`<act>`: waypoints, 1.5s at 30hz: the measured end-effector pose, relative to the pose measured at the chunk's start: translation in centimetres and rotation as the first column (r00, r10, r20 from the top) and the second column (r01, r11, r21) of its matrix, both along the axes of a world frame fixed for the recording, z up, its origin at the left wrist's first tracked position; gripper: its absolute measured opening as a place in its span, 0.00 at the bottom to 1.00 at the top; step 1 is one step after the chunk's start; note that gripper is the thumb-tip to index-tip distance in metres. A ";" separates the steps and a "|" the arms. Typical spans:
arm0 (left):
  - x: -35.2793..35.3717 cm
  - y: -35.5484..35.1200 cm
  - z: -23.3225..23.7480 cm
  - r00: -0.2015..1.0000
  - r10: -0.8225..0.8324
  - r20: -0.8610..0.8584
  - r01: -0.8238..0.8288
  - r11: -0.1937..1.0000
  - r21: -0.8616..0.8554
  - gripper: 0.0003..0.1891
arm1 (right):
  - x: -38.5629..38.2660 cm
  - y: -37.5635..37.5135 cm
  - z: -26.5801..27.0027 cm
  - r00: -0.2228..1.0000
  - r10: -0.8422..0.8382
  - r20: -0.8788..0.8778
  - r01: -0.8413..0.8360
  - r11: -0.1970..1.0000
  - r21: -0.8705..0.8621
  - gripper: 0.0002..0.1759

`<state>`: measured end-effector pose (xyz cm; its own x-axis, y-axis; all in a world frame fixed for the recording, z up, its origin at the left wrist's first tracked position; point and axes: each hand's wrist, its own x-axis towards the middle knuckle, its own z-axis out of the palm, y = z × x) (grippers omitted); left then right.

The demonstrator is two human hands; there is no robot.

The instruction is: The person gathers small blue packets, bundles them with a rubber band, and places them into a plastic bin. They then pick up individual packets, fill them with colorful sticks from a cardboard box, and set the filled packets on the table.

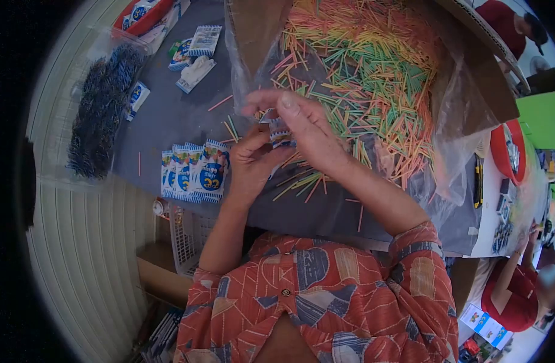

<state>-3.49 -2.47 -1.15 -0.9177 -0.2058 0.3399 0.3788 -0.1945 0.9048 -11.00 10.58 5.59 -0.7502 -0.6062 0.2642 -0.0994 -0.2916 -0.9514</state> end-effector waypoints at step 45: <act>-2.0 -5.0 8.0 0.990 0.126 0.070 0.048 0.169 -0.984 0.18 | -33.8 -6.3 -6.7 0.704 -0.050 -0.709 0.460 0.792 0.401 0.06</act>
<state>-5.53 -7.50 6.83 -0.9642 0.1818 0.1929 0.2424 0.8992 0.3642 -44.82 4.26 -1.13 -0.6637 -0.6036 0.4418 -0.7191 0.3523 -0.5990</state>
